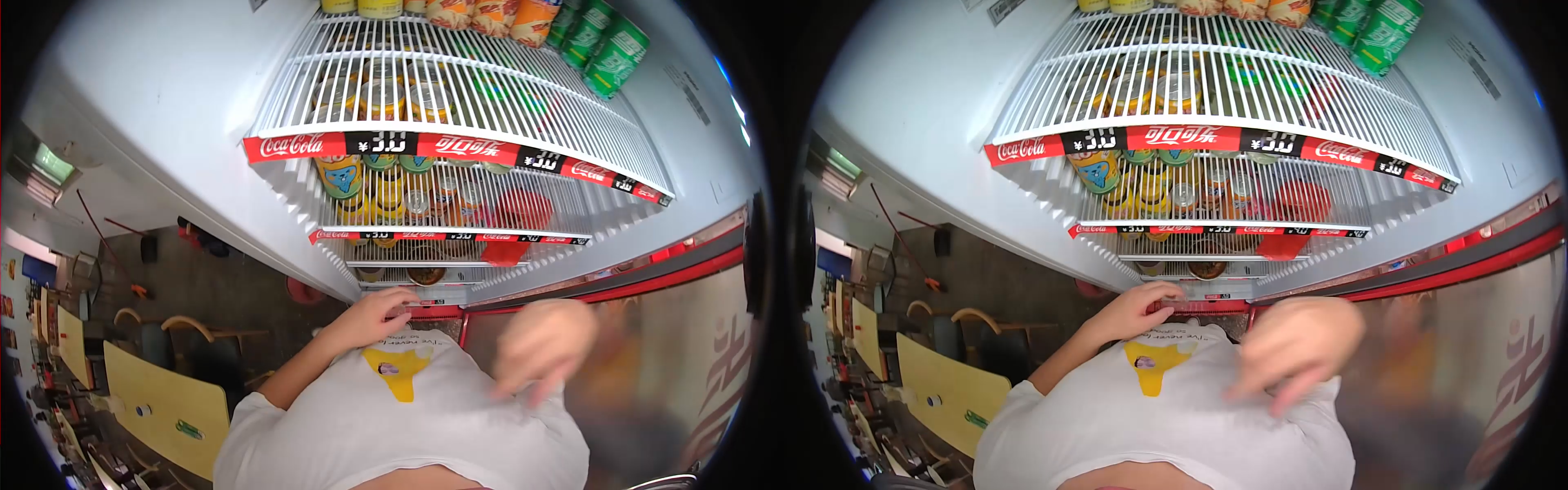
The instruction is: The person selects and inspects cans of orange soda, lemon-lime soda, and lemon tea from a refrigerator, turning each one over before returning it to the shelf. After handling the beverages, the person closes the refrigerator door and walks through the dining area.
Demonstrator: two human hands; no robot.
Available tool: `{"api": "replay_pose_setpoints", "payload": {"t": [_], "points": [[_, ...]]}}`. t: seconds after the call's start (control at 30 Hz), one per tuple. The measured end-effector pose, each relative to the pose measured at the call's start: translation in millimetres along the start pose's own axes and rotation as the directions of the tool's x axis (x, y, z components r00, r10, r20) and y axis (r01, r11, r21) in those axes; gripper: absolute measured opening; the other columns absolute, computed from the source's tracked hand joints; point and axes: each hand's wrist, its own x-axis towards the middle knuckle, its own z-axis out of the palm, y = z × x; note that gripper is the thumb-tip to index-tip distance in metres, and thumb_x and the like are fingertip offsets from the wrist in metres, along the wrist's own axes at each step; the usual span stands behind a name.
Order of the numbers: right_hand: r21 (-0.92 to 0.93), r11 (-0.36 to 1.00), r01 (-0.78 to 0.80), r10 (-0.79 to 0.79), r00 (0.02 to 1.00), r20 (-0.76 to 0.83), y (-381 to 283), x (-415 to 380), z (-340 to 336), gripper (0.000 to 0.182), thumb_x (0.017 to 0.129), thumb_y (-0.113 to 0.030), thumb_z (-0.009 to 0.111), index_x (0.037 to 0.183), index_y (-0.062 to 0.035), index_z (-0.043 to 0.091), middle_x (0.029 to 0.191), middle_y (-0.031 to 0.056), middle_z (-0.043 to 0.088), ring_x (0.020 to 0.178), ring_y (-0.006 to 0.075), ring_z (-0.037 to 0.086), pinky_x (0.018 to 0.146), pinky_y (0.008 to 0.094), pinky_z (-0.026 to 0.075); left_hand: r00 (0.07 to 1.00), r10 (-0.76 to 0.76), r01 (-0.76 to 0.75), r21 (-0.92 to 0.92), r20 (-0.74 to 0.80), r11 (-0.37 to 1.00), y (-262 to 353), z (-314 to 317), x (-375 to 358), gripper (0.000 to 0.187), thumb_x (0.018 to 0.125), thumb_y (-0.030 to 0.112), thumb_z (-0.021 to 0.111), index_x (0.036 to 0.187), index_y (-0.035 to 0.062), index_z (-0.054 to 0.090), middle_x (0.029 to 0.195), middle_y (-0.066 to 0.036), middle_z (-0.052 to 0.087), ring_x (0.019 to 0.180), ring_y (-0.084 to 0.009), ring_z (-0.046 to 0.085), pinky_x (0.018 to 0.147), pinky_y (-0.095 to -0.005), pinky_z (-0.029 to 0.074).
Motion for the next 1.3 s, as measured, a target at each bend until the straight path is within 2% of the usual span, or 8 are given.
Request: {"api": "replay_pose_setpoints", "payload": {"t": [0.13,0.23,0.5,0.7,0.8,1.0,1.13,1.3], "points": [[0.382,0.667,-0.640,0.740,0.510,-0.438,154,-34,76,0.019,0.094,-0.014,0.064,0.108,-0.0012,0.067,0.103,0.0070,0.070,0.084,0.0128,0.062,0.075,0.0297,0.051,0.988,0.028,-0.019,0.059,-0.151,0.998,-30,6,9,0.046,0.092,0.014,0.063,0.135,0.0024,0.052,0.140,-0.016,0.053,0.130,-0.0316,0.051,0.106,-0.0390,0.044],[0.535,0.655,-0.533,0.589,-0.083,-0.804,232,-61,97,0.027,0.090,-0.018,0.071,0.112,-0.0022,0.067,0.093,0.0045,0.071,0.082,0.0161,0.064,0.075,0.0322,0.052,0.977,0.045,-0.005,0.187,-0.210,0.982,-55,11,24,0.056,0.091,0.016,0.065,0.141,0.0000,0.044,0.146,-0.018,0.046,0.134,-0.0346,0.047,0.109,-0.0393,0.041],[-0.230,0.285,-0.930,0.137,0.277,-0.951,296,-45,75,0.062,0.090,-0.031,0.068,0.140,-0.0019,0.047,0.132,0.0231,0.057,0.124,0.0440,0.051,0.105,0.0443,0.043,0.965,-0.070,0.118,0.180,-0.252,0.977,-58,21,65,0.088,0.090,0.028,0.066,0.156,-0.0001,0.015,0.151,-0.027,0.035,0.128,-0.0384,0.048,0.104,-0.0397,0.042],[-0.001,0.269,-0.963,0.317,0.089,-0.944,299,-42,80,0.049,0.089,-0.032,0.070,0.124,-0.0009,0.059,0.120,0.0241,0.064,0.104,0.0465,0.061,0.090,0.0489,0.049,0.935,0.031,0.080,0.295,-0.354,0.952,-80,31,72,0.085,0.089,0.024,0.066,0.155,-0.0029,0.018,0.144,-0.029,0.040,0.117,-0.0393,0.052,0.099,-0.0413,0.044],[0.270,0.670,-0.691,0.348,-0.030,-0.937,256,-25,87,0.040,0.085,-0.019,0.078,0.115,0.0028,0.062,0.092,0.0201,0.072,0.079,0.0304,0.073,0.068,0.0391,0.056,0.957,-0.034,0.090,0.184,-0.290,0.979,-49,22,57,0.082,0.088,0.019,0.067,0.154,-0.0031,0.022,0.141,-0.029,0.043,0.120,-0.0408,0.051,0.102,-0.0421,0.043],[0.084,0.835,-0.543,0.189,0.140,-0.972,154,-31,106,0.046,0.073,-0.011,0.088,0.091,-0.0079,0.045,0.111,0.0189,0.067,0.064,0.0117,0.055,0.057,0.0252,0.047,0.956,0.281,-0.258,0.217,-0.081,0.942,11,-3,11,0.062,0.086,0.006,0.064,0.145,0.0018,0.043,0.149,-0.019,0.043,0.129,-0.0380,0.050,0.106,-0.0419,0.044],[-0.170,0.879,-0.446,0.023,0.395,-0.918,64,-17,82,0.050,0.067,-0.006,0.090,0.086,-0.0098,0.044,0.121,0.0262,0.064,0.111,0.0359,0.066,0.081,0.0376,0.056,0.883,0.466,-0.461,0.282,0.051,0.841,76,-29,0,0.060,0.084,0.005,0.067,0.142,0.0034,0.049,0.146,-0.017,0.048,0.127,-0.0325,0.055,0.101,-0.0409,0.050],[-0.605,0.605,-0.518,-0.537,0.295,-0.790,-3,29,65,0.051,0.081,-0.020,0.082,0.099,-0.0083,0.035,0.107,0.0343,0.064,0.080,0.0333,0.071,0.061,0.0321,0.059,0.593,0.803,-0.730,0.464,0.065,0.502,159,-55,13,0.045,0.079,0.003,0.071,0.123,0.0028,0.065,0.136,-0.013,0.058,0.119,-0.0320,0.062,0.091,-0.0391,0.056]]}}
